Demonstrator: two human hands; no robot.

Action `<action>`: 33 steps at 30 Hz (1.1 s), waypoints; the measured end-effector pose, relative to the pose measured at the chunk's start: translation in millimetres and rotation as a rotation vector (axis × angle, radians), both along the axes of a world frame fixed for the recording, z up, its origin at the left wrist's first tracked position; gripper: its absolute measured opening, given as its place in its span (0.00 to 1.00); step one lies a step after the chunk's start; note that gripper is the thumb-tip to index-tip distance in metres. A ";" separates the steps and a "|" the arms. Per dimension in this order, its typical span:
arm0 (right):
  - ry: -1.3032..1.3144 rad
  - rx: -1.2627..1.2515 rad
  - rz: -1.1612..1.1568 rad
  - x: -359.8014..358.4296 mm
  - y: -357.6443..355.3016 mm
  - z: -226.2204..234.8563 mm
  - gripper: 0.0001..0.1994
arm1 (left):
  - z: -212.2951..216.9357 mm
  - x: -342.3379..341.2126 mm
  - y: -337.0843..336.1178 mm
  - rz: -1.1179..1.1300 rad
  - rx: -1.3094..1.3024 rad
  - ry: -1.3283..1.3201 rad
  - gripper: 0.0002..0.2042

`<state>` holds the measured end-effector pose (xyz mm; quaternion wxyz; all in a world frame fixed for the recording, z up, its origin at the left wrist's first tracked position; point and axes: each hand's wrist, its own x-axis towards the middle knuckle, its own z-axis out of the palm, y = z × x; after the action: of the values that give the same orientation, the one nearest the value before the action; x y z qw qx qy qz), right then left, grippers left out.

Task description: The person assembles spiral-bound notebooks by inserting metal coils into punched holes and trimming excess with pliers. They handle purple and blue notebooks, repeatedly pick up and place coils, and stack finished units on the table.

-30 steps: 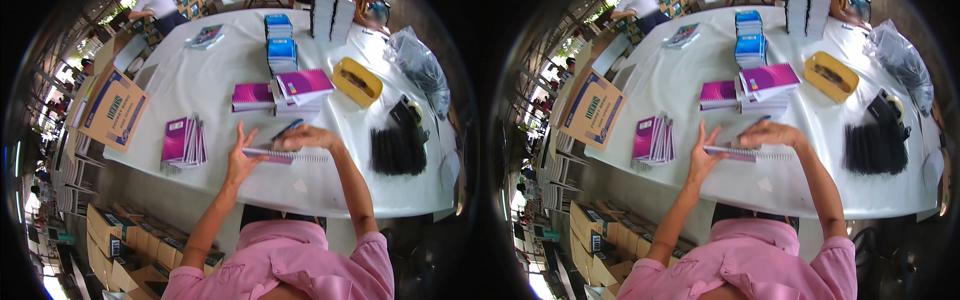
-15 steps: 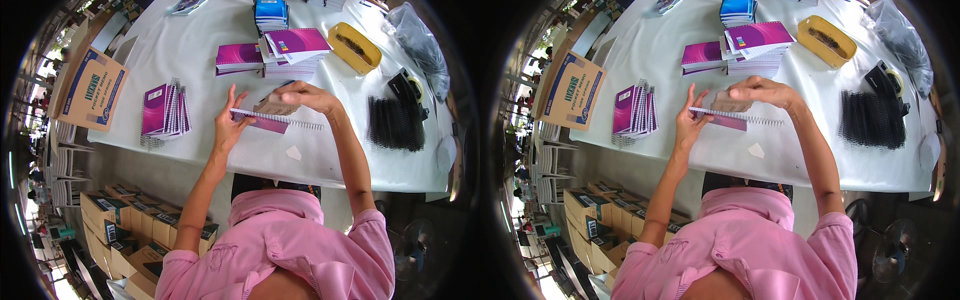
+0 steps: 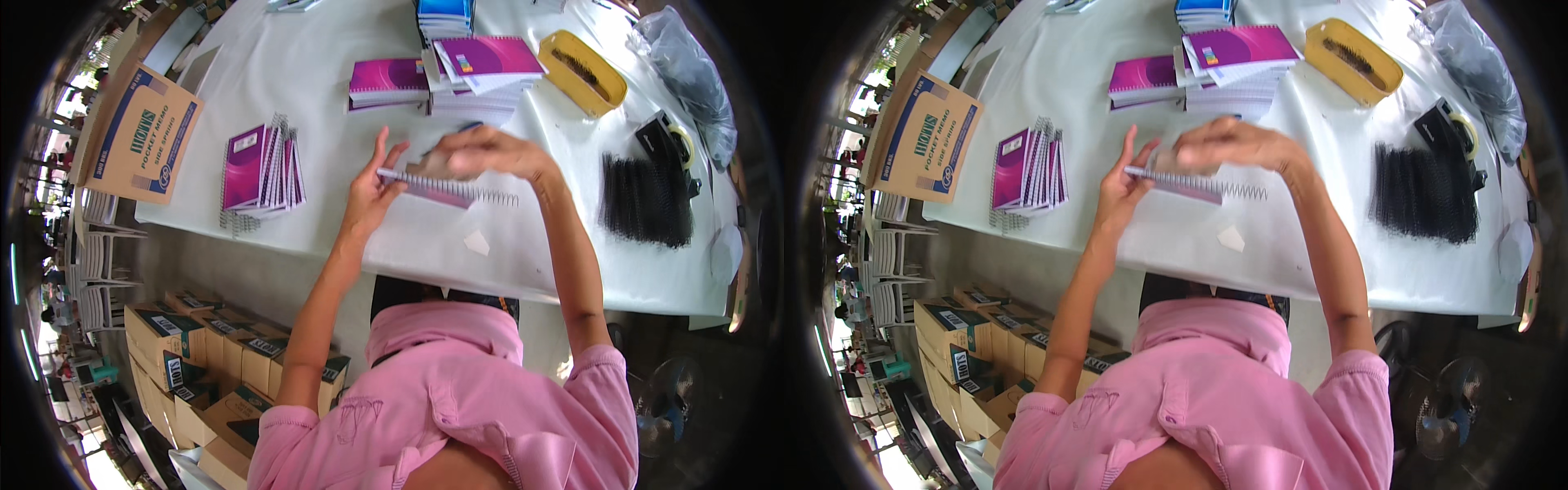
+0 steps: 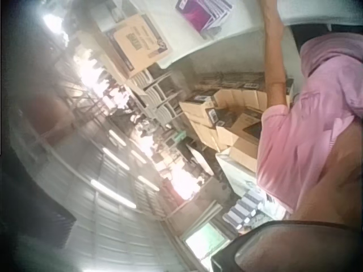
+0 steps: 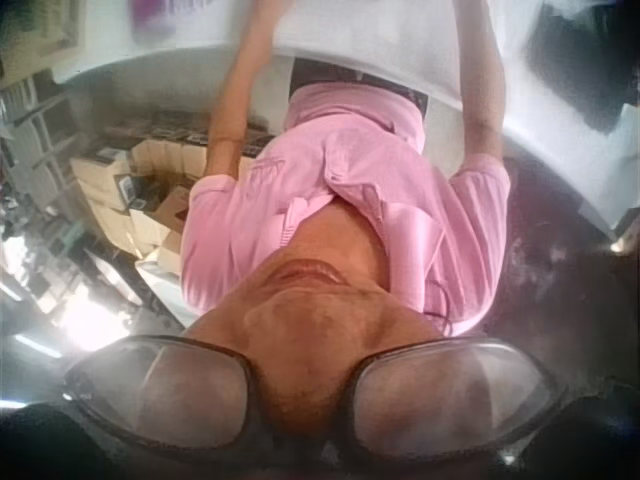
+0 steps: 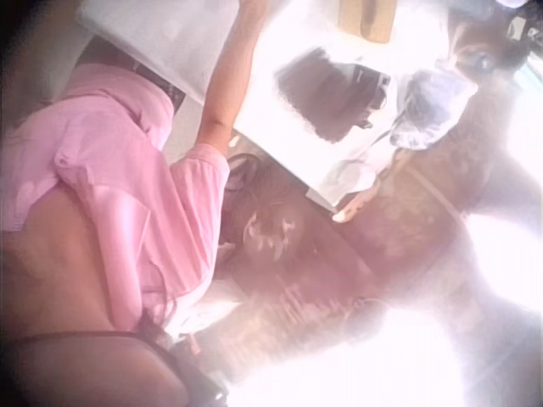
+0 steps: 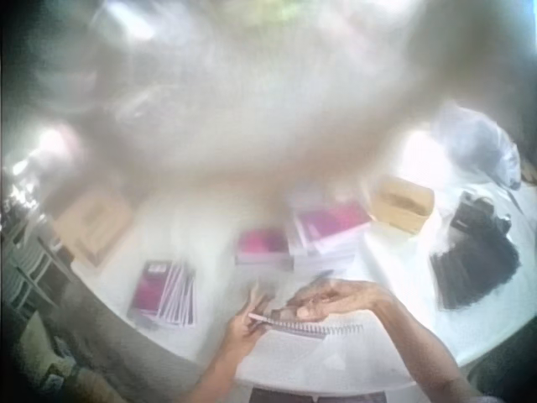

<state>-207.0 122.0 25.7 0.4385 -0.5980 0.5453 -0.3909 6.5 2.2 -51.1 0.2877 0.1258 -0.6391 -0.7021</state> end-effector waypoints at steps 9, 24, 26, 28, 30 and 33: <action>0.369 0.222 0.040 -0.3 -18.3 3.5 0.29 | -2.5 -0.8 -0.6 -0.041 -0.010 -0.010 0.44; 1.214 0.087 -0.553 -20.7 62.8 14.0 0.18 | 16.1 7.9 -13.4 -0.193 -0.170 -0.133 0.30; 1.045 -0.147 -0.544 -14.4 54.1 7.7 0.16 | 26.0 14.4 -14.8 -0.139 -0.052 -0.121 0.27; 0.727 -0.119 -0.424 -5.2 36.8 -12.7 0.18 | 42.4 19.7 -16.3 0.028 -0.094 -0.045 0.26; 0.828 -0.223 -0.388 3.3 25.3 -42.0 0.20 | 58.4 25.3 -13.0 0.162 -0.228 -0.024 0.26; 1.154 -0.421 -0.366 8.7 11.1 -82.5 0.22 | 24.0 31.8 -15.5 0.073 -0.686 -0.164 0.27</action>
<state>-198.3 133.1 -56.8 -0.1261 -0.6828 0.6985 -0.1730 38.3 -13.4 -27.2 0.2861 0.1005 -0.8536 -0.4236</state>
